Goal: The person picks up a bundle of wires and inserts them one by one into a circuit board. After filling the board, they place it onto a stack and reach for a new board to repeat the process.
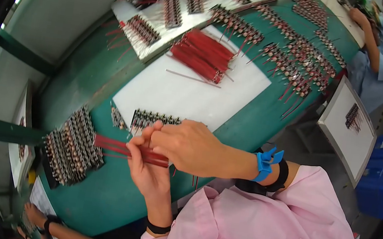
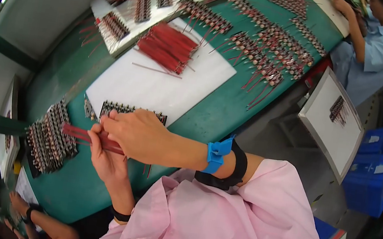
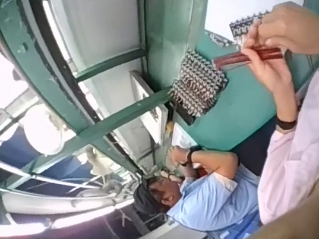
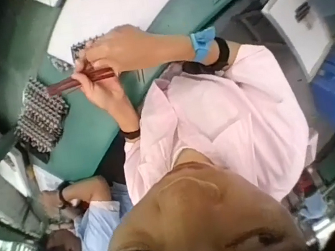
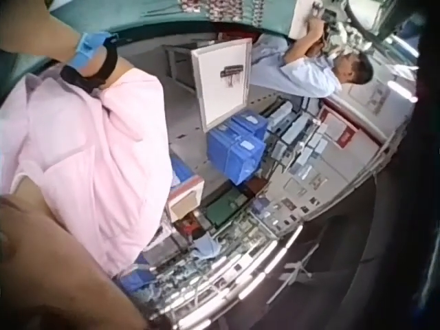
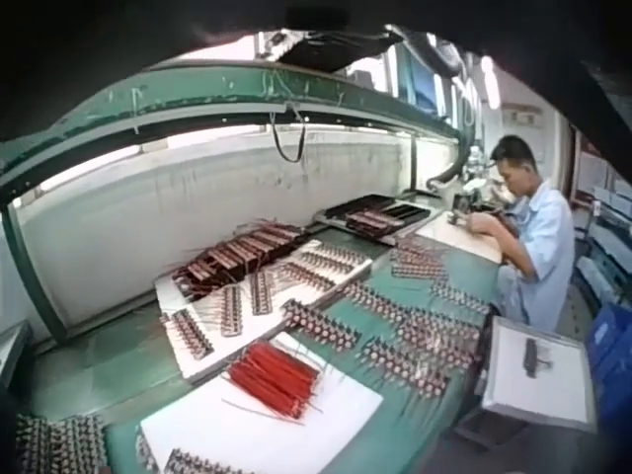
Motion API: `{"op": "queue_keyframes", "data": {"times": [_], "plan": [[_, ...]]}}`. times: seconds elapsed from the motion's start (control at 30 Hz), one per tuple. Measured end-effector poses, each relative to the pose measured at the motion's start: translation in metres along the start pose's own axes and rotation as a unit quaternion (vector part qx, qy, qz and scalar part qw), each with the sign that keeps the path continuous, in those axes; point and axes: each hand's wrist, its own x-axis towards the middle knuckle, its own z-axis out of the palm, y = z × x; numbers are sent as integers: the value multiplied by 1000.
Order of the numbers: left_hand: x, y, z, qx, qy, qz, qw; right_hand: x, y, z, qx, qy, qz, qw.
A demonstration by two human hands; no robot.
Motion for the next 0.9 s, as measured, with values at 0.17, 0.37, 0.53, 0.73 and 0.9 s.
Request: {"op": "queue_keyframes", "data": {"times": [0.17, 0.37, 0.53, 0.73, 0.9], "plan": [[-3, 6, -6, -26, -60, 22, 998, -25, -19, -53, 122, 62, -49, 989], [-10, 5, -12, 42, -6, 21, 999, -55, -54, -109, 125, 99, -289, 944], [-7, 3, -22, 97, 19, 32, 995, -79, -48, -141, 73, 108, -268, 955], [-9, 5, -21, 129, 6, 64, 990, -161, 94, -252, -43, 433, 246, 866], [-15, 0, -23, 143, 37, 76, 986, -231, 254, -301, -15, 476, 443, 760]]}}
